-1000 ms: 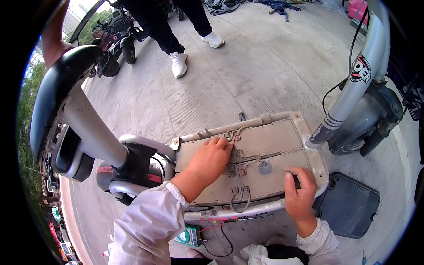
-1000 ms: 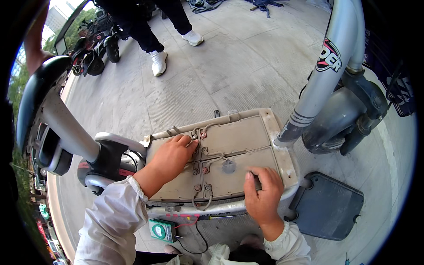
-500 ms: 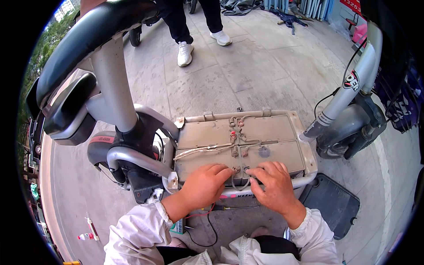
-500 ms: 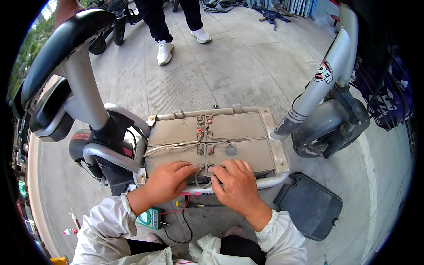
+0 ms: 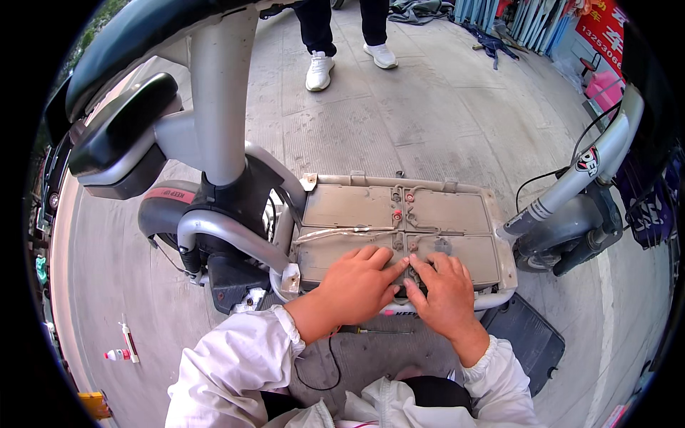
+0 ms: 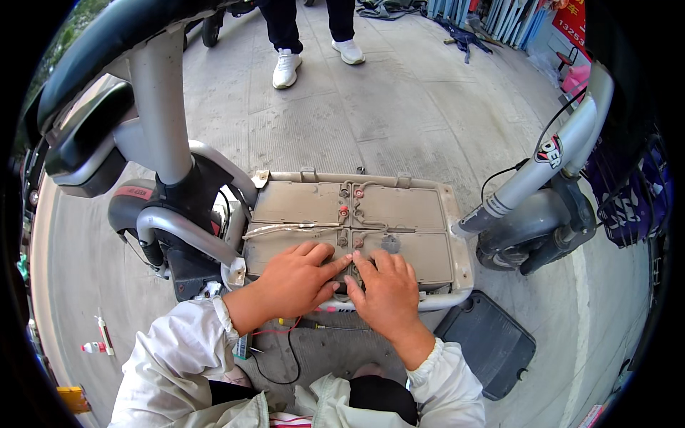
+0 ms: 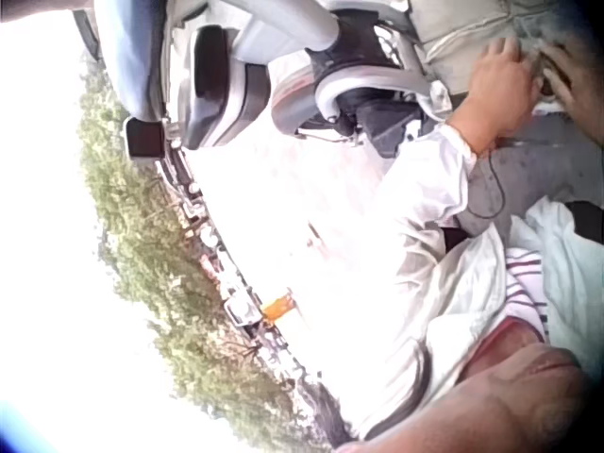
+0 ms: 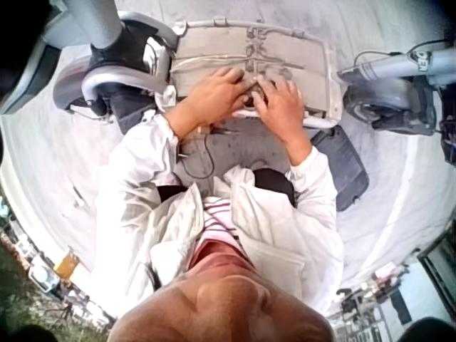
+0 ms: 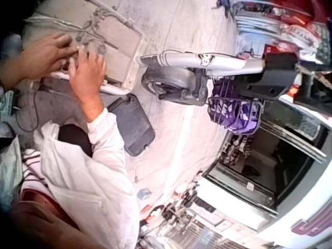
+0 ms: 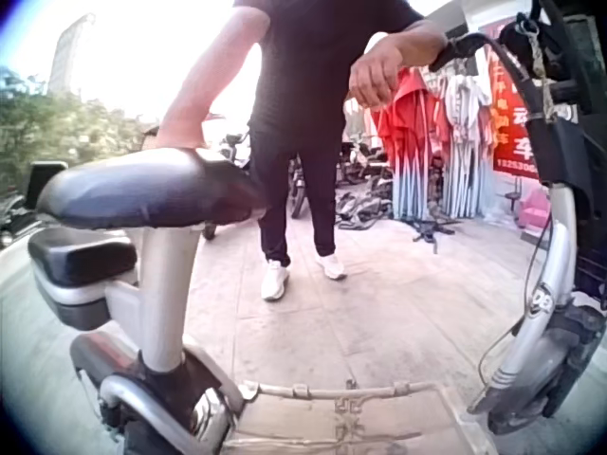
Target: The person removes the scooter's floorboard, uses wire cutters to trim wires on the battery pack, and tests the battery with a multimeter. The person then replaces the floorboard and secures it.
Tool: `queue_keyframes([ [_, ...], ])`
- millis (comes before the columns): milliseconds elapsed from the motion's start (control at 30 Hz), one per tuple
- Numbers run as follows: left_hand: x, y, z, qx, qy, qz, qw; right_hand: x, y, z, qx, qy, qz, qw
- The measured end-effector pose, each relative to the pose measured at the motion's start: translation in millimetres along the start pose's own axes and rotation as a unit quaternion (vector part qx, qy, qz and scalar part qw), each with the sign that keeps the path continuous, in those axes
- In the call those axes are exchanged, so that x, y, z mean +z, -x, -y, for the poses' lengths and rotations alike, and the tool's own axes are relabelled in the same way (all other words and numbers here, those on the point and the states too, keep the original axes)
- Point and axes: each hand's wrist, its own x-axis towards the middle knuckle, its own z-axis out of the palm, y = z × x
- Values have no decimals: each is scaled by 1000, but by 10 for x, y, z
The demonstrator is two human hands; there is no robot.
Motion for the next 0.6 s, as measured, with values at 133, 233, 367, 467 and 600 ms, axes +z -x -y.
queue_keyframes([
  [133,-240,275,27,18,93,-72,993,-77,-272,80,-31,-18,-27,999],
  [233,-656,833,144,15,144,-123,982,-15,-471,198,-55,10,-4,998],
  [367,-882,1838,516,-110,288,-37,951,-29,-409,263,-88,25,38,995],
  [467,-830,2636,905,-399,348,170,831,-89,-323,316,-97,78,0,992],
  [600,293,4126,1398,-614,451,248,598,-150,-212,1137,-151,-89,57,983],
])
